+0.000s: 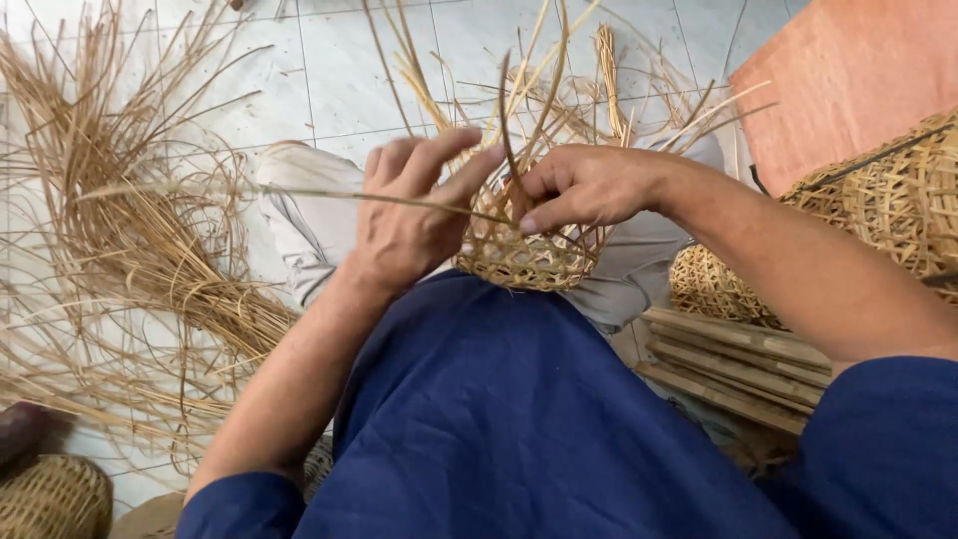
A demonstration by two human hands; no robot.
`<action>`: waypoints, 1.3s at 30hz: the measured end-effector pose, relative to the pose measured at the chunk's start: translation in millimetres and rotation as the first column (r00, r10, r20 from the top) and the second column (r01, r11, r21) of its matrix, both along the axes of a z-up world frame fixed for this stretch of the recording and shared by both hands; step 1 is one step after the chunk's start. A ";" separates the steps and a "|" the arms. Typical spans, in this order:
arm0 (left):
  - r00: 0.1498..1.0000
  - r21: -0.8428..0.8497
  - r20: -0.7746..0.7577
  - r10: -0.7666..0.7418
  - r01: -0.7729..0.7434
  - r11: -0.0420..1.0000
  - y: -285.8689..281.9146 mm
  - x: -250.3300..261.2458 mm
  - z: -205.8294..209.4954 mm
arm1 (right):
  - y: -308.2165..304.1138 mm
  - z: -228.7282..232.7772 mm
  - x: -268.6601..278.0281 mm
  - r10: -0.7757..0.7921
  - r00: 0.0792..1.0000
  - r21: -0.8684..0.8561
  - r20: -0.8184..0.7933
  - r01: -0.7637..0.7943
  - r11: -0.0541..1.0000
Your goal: A person is weaving a small basket using thin strips of bamboo or similar natural fiber.
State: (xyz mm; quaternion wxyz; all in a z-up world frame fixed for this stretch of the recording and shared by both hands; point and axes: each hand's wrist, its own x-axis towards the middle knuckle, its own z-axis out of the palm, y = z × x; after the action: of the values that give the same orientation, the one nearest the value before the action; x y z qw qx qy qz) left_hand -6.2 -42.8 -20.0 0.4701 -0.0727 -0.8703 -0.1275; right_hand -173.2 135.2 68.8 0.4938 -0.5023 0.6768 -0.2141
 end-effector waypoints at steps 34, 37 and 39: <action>0.163 -0.449 0.888 0.430 0.507 0.736 5.1 -46.4 115.9 | -11.1 1.3 21.3 0.121 0.944 0.105 -0.307 -0.092 0.990; 0.419 -0.544 0.836 0.355 0.538 0.644 -5.6 -44.8 105.6 | -11.9 -11.5 14.5 0.131 0.949 0.130 -0.287 -0.097 0.987; 0.566 -0.637 0.750 0.343 0.476 0.607 2.7 -35.7 111.4 | -11.0 -3.9 15.7 0.103 0.944 0.160 -0.313 -0.054 0.986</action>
State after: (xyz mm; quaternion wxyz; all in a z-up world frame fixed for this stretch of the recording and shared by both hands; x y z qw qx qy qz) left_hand -41.9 -40.0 91.4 -0.0806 -0.2420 -0.9386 0.2322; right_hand -157.4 124.2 64.9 0.4219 -0.5186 0.7413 -0.0589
